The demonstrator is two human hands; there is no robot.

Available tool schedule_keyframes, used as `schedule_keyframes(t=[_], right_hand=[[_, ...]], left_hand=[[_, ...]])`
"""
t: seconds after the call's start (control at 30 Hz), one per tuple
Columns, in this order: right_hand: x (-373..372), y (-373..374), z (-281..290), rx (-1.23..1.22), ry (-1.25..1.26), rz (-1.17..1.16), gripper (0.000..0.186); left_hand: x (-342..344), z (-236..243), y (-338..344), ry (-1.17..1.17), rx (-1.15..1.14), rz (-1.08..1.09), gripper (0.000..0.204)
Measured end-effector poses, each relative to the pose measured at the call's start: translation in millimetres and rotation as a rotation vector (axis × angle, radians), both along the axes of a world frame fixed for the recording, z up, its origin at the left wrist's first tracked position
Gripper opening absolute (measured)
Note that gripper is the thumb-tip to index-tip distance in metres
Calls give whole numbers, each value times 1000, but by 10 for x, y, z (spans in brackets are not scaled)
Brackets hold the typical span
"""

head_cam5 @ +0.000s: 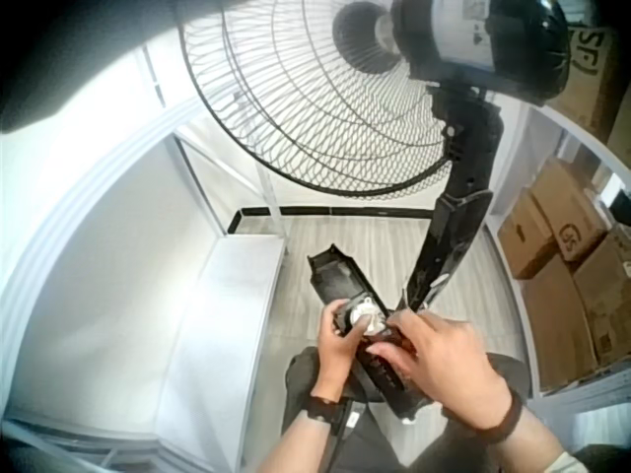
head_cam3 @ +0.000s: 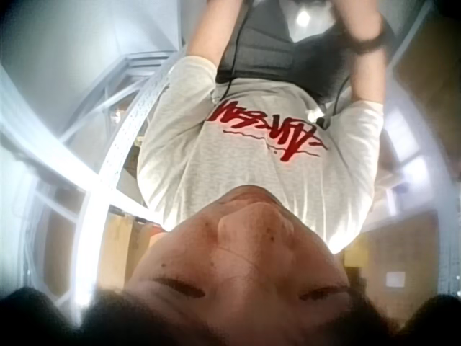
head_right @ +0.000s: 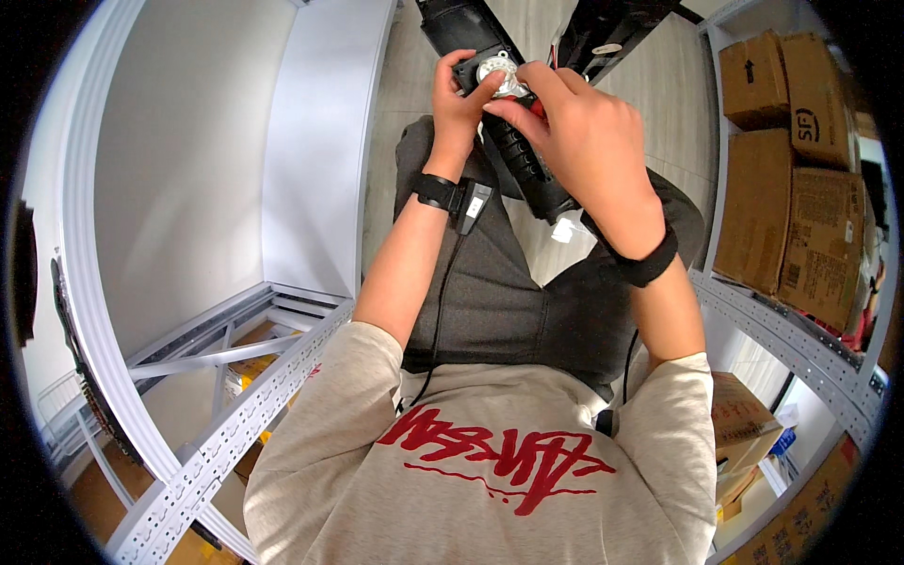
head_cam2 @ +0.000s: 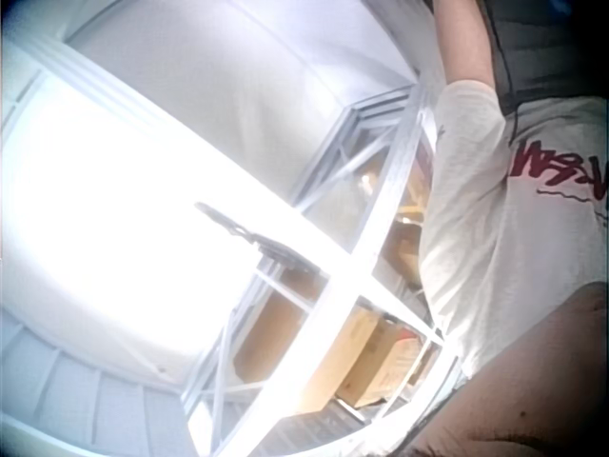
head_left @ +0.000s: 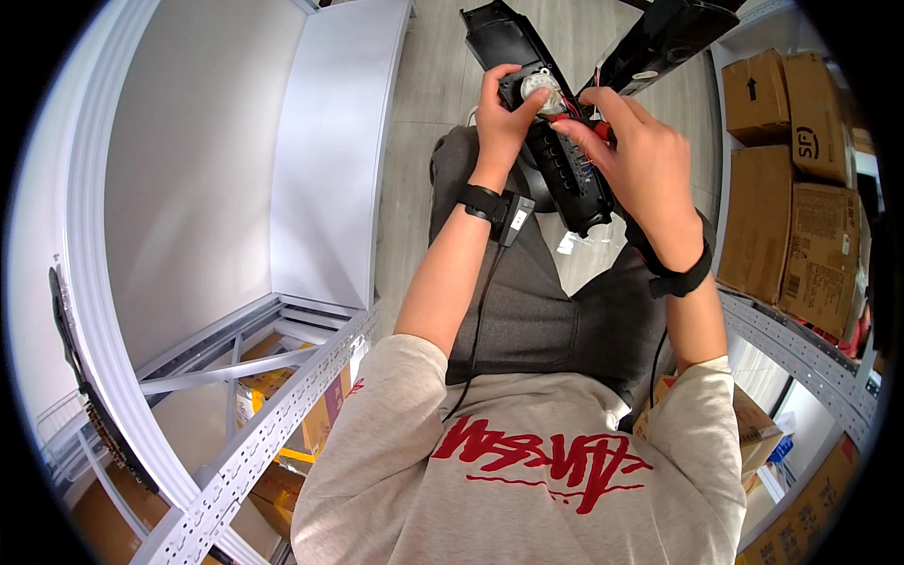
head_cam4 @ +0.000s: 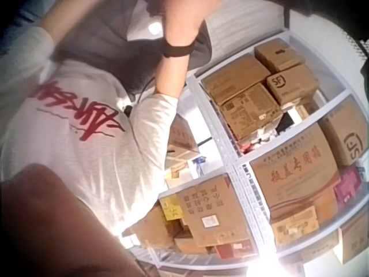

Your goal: The person sits on the floor and uses a screwdriver to tighten screws on the internal wiring of a disassembled standing fan. They adjust multiple wires and components within the fan's base housing, then reassemble the outer casing.

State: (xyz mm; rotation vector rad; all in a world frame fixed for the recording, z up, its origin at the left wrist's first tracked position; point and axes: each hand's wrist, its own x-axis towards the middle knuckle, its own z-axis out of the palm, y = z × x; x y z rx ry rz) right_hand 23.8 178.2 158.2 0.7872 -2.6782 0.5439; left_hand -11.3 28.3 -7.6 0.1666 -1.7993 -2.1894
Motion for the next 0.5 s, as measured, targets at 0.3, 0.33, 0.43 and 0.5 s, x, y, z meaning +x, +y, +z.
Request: schedule_keyframes(t=[0.3, 0.33, 0.43, 0.5], right_hand=[[52, 26, 203, 132, -40, 8, 25], [50, 11, 218, 231, -62, -57, 26], [-3, -14, 223, 339, -54, -167, 30], [-25, -2, 228, 237, -37, -127, 32]], left_hand=[[28, 68, -15, -40, -11, 1, 51], [25, 67, -13, -42, -8, -3, 51], [15, 40, -10, -26, -32, 12, 49], [27, 39, -12, -38, -54, 24, 50]])
